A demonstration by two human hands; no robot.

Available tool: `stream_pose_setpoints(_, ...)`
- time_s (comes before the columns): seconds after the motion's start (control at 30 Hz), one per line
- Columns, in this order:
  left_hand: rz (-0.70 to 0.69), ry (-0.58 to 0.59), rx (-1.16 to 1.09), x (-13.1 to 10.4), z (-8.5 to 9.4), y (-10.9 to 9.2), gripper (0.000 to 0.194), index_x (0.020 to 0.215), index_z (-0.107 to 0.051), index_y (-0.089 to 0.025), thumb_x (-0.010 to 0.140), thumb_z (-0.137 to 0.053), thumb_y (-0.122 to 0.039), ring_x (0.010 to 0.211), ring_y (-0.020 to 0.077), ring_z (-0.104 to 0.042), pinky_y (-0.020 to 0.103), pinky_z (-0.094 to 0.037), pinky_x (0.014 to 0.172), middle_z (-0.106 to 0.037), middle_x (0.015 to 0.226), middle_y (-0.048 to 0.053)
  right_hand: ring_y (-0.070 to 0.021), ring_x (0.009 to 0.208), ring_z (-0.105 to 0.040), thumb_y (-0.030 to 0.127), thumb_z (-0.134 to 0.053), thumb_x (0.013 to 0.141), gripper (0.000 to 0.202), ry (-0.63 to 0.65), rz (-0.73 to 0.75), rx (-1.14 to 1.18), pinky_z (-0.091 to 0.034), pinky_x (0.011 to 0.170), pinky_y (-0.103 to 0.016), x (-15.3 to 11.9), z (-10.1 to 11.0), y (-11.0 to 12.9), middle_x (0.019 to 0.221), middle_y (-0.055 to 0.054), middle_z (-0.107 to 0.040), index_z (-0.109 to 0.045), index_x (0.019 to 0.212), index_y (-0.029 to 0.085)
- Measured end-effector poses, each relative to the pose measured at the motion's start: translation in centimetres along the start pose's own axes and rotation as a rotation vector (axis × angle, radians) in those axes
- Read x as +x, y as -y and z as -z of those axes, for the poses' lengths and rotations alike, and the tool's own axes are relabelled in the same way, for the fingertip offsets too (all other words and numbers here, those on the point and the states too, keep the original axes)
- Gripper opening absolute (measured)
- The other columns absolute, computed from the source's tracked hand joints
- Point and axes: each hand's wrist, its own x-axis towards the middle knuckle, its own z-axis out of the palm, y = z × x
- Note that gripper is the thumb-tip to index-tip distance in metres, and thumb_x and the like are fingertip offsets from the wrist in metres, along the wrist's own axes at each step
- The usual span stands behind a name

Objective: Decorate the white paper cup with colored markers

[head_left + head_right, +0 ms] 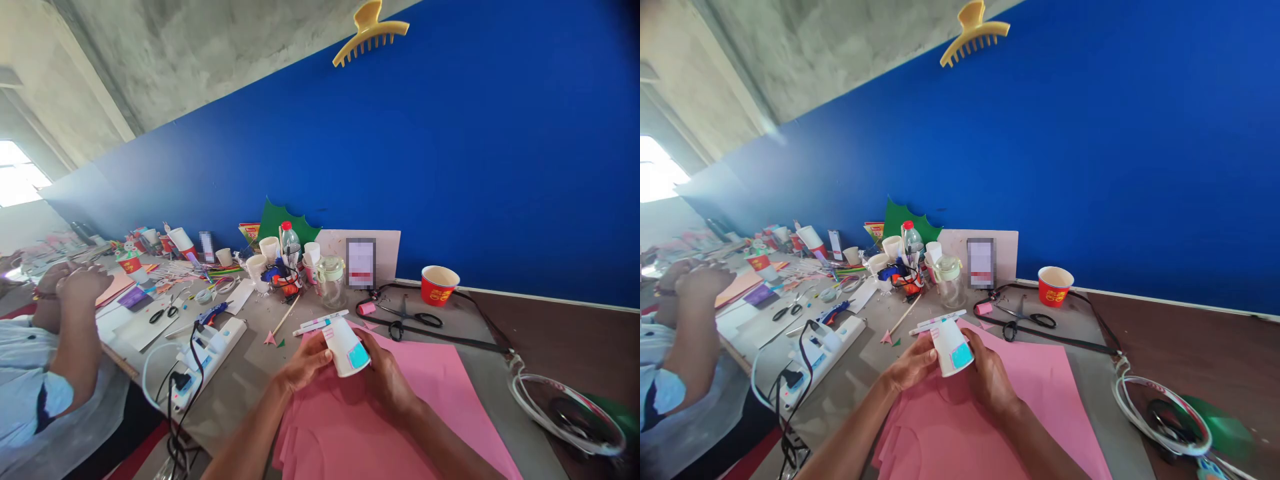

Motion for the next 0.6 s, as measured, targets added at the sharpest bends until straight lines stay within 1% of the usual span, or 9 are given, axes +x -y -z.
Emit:
stream_pose_setpoints(0.07,-0.001,-0.005,-0.026,0.1,-0.3,-0.1,0.062,0.122,-0.065,-0.022,0.070,-0.079,-0.053,0.111,0.0297,-0.062,0.040,-0.047,0.092,-0.068,0.117,0.012,-0.0246,0.084,-0.070,0.009,-0.044,0.079,0.049,-0.075,0.122,-0.218,-0.053,0.072,-0.033,0.2,0.3,-0.2,0.102,-0.011,-0.074,-0.055,0.125,0.019)
stream_pose_setpoints(0.17,0.012,0.039,-0.045,0.2,-0.9,-0.2,0.076,0.130,-0.058,-0.023,0.065,-0.081,-0.055,0.114,0.0304,-0.060,0.040,-0.046,0.094,-0.066,0.122,0.013,-0.0252,0.079,-0.069,0.006,-0.042,0.082,0.043,-0.189,0.261,-0.490,-0.051,0.071,-0.035,0.4,0.5,0.0,0.095,-0.014,-0.074,-0.058,0.120,0.015)
stream_pose_setpoints(0.23,0.011,0.024,-0.036,0.2,-1.0,-0.2,0.081,0.131,-0.057,-0.022,0.062,-0.084,-0.054,0.112,0.0308,-0.060,0.037,-0.047,0.090,-0.066,0.121,0.013,-0.0251,0.076,-0.067,0.005,-0.041,0.081,0.042,-0.166,0.314,-0.575,-0.049,0.069,-0.035,0.4,0.5,0.4,0.090,-0.014,-0.072,-0.058,0.119,0.012)
stream_pose_setpoints(0.3,0.011,-0.025,-0.020,0.2,-0.9,0.0,0.080,0.127,-0.060,-0.019,0.060,-0.085,-0.054,0.109,0.0302,-0.061,0.033,-0.048,0.082,-0.068,0.117,0.013,-0.0246,0.075,-0.066,0.004,-0.042,0.079,0.045,-0.080,0.350,-0.586,-0.049,0.068,-0.035,0.4,0.5,0.8,0.089,-0.014,-0.071,-0.057,0.121,0.010)
stream_pose_setpoints(0.37,0.012,-0.056,-0.006,0.2,-0.7,0.2,0.078,0.124,-0.062,-0.017,0.060,-0.085,-0.055,0.105,0.0291,-0.062,0.029,-0.047,0.076,-0.069,0.112,0.013,-0.0244,0.078,-0.065,0.005,-0.043,0.079,0.047,-0.004,0.364,-0.548,-0.049,0.071,-0.035,0.3,0.4,1.0,0.094,-0.015,-0.071,-0.053,0.125,0.009)
stream_pose_setpoints(0.4,0.010,-0.059,0.004,0.1,-0.5,0.2,0.077,0.123,-0.062,-0.016,0.060,-0.085,-0.055,0.104,0.0285,-0.063,0.028,-0.046,0.075,-0.069,0.110,0.013,-0.0245,0.081,-0.065,0.006,-0.043,0.080,0.048,0.009,0.366,-0.523,-0.049,0.073,-0.036,0.2,0.3,0.9,0.098,-0.015,-0.071,-0.051,0.127,0.009)
stream_pose_setpoints(0.47,0.002,-0.052,0.032,0.1,-0.3,0.2,0.077,0.124,-0.061,-0.016,0.061,-0.085,-0.053,0.102,0.0275,-0.063,0.028,-0.046,0.075,-0.069,0.108,0.012,-0.0245,0.083,-0.065,0.008,-0.043,0.082,0.046,-0.010,0.357,-0.482,-0.049,0.075,-0.036,0.1,0.3,0.5,0.101,-0.015,-0.071,-0.050,0.127,0.010)
stream_pose_setpoints(0.57,-0.019,-0.017,0.100,0.2,-0.2,0.3,0.075,0.125,-0.060,-0.016,0.064,-0.083,-0.053,0.100,0.0268,-0.063,0.031,-0.048,0.078,-0.069,0.109,0.012,-0.0237,0.080,-0.067,0.006,-0.042,0.082,0.043,-0.073,0.340,-0.451,-0.049,0.072,-0.035,0.3,0.5,-0.2,0.094,-0.012,-0.072,-0.052,0.123,0.012)
stream_pose_setpoints(0.6,-0.043,-0.027,0.144,0.3,-0.2,0.3,0.071,0.123,-0.061,-0.016,0.066,-0.080,-0.054,0.099,0.0265,-0.063,0.032,-0.049,0.080,-0.069,0.108,0.012,-0.0236,0.079,-0.067,0.005,-0.042,0.081,0.044,-0.096,0.338,-0.453,-0.048,0.071,-0.034,0.4,0.6,-0.4,0.092,-0.011,-0.072,-0.052,0.122,0.012)
